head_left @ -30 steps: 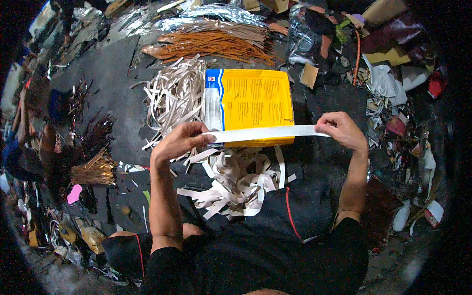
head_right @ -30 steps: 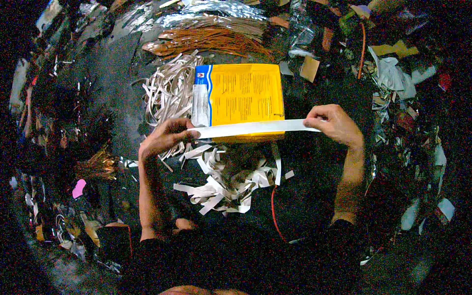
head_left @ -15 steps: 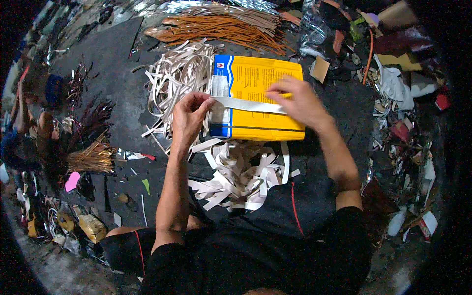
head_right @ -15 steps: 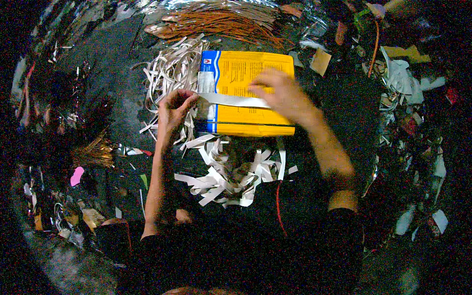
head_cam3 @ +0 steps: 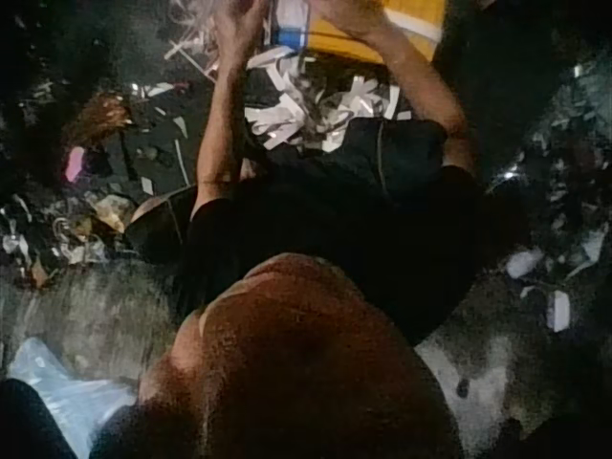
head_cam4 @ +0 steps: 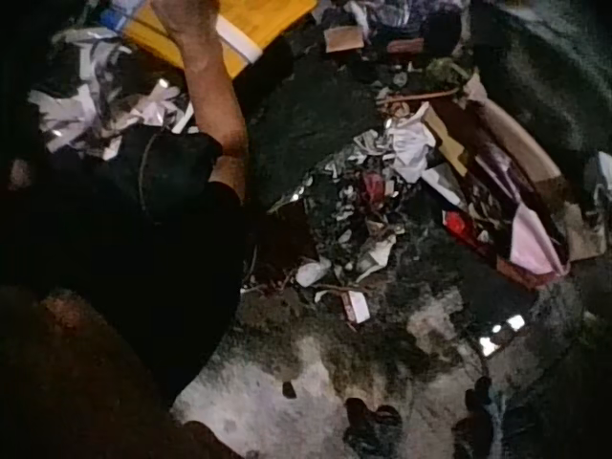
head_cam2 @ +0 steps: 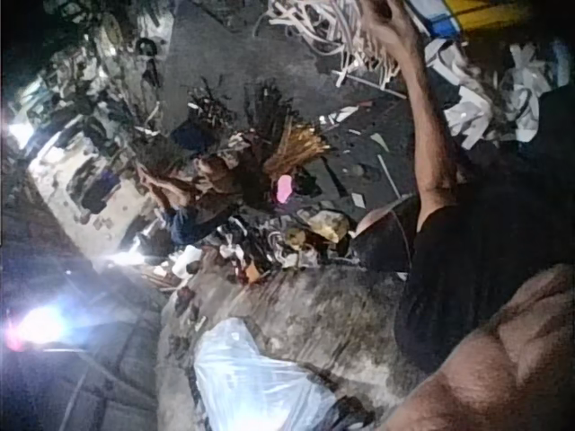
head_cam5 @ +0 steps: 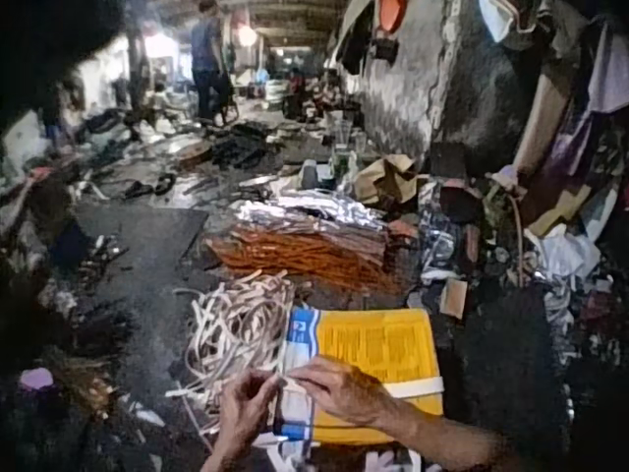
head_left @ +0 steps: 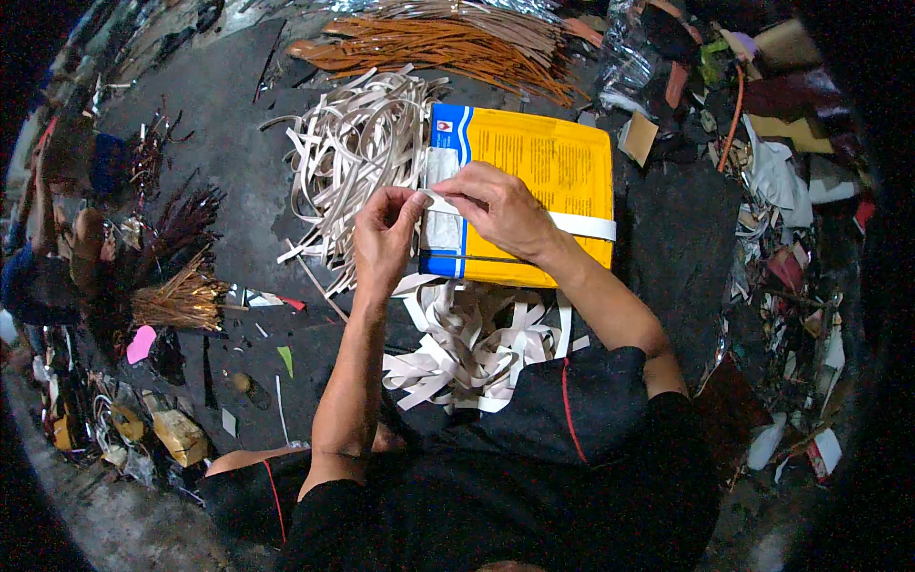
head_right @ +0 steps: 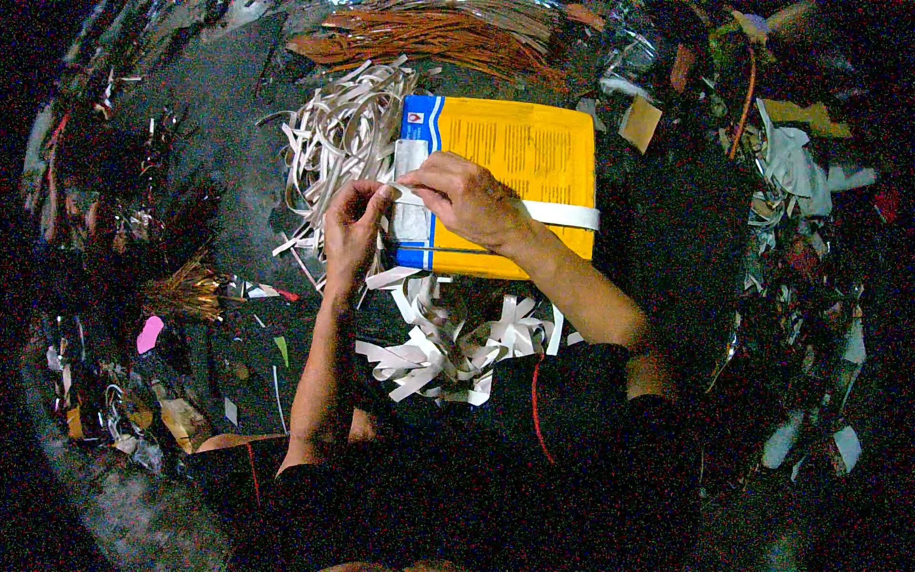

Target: The person sits on the floor and repeatedly tears off strips of white material using a yellow box as a guide. The strips accumulate on the floor around them.

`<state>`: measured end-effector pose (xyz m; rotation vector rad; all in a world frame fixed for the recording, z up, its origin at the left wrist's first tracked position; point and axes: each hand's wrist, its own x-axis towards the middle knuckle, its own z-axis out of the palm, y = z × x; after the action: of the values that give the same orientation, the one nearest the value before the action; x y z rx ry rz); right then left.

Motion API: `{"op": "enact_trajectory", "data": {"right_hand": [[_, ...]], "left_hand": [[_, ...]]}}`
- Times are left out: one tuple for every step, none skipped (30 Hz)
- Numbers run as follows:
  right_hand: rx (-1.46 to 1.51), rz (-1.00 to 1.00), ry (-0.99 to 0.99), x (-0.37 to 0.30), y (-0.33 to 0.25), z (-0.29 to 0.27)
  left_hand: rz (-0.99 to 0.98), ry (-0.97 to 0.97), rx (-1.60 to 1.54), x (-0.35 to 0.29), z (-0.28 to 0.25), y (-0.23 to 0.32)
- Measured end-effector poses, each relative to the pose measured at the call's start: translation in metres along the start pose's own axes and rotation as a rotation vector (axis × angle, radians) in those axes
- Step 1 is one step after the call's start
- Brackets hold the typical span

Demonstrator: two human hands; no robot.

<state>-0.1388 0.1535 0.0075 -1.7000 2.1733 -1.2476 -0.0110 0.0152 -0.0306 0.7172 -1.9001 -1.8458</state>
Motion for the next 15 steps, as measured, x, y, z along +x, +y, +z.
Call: {"op": "enact_trajectory", "data": {"right_hand": [[-0.002,-0.019,-0.001,-0.001,0.001,0.0],[-0.029,-0.028,-0.018,-0.001,-0.001,-0.001],[-0.057,-0.038,-0.035,-0.002,-0.003,-0.002],[-0.084,-0.047,-0.053,-0.003,-0.005,-0.002],[-0.157,-0.087,-0.057,-0.003,-0.004,0.0],[-0.229,-0.127,-0.06,-0.002,-0.003,0.003],[-0.301,-0.166,-0.064,-0.002,-0.002,0.005],[-0.283,-0.146,-0.043,-0.001,-0.005,0.006],[-0.265,-0.126,-0.023,0.0,-0.008,0.005],[-0.247,-0.106,-0.002,0.0,-0.01,0.005],[-0.268,-0.087,0.013,0.001,-0.011,0.005],[-0.276,-0.081,0.019,0.001,-0.011,0.007],[-0.283,-0.076,0.025,0.002,-0.012,0.009],[-0.292,-0.067,0.031,0.001,-0.012,0.009],[-0.296,-0.058,0.038,0.001,-0.011,0.009]], "left_hand": [[-0.01,-0.026,-0.033,0.001,-0.001,-0.001],[-0.043,-0.039,-0.078,0.001,-0.001,-0.001],[-0.076,-0.053,-0.122,0.001,-0.001,0.001],[-0.108,-0.066,-0.166,0.001,-0.002,0.002],[-0.109,-0.085,-0.162,0.001,-0.003,0.006],[-0.1,-0.07,-0.127,0.003,-0.002,0.004],[-0.09,-0.055,-0.092,0.005,0.0,0.001],[-0.079,-0.042,-0.057,0.006,0.003,0.003],[-0.117,-0.026,-0.016,0.006,0.005,0.008],[-0.148,-0.019,-0.067,0.005,0.006,0.007],[-0.175,-0.011,-0.118,0.004,0.007,0.007],[-0.201,-0.002,-0.17,0.004,0.008,0.007],[-0.227,-0.069,-0.321,0.004,0.001,-0.008],[-0.236,-0.073,-0.324,0.003,-0.001,-0.006],[-0.245,-0.076,-0.326,0.001,-0.003,-0.002]]}}
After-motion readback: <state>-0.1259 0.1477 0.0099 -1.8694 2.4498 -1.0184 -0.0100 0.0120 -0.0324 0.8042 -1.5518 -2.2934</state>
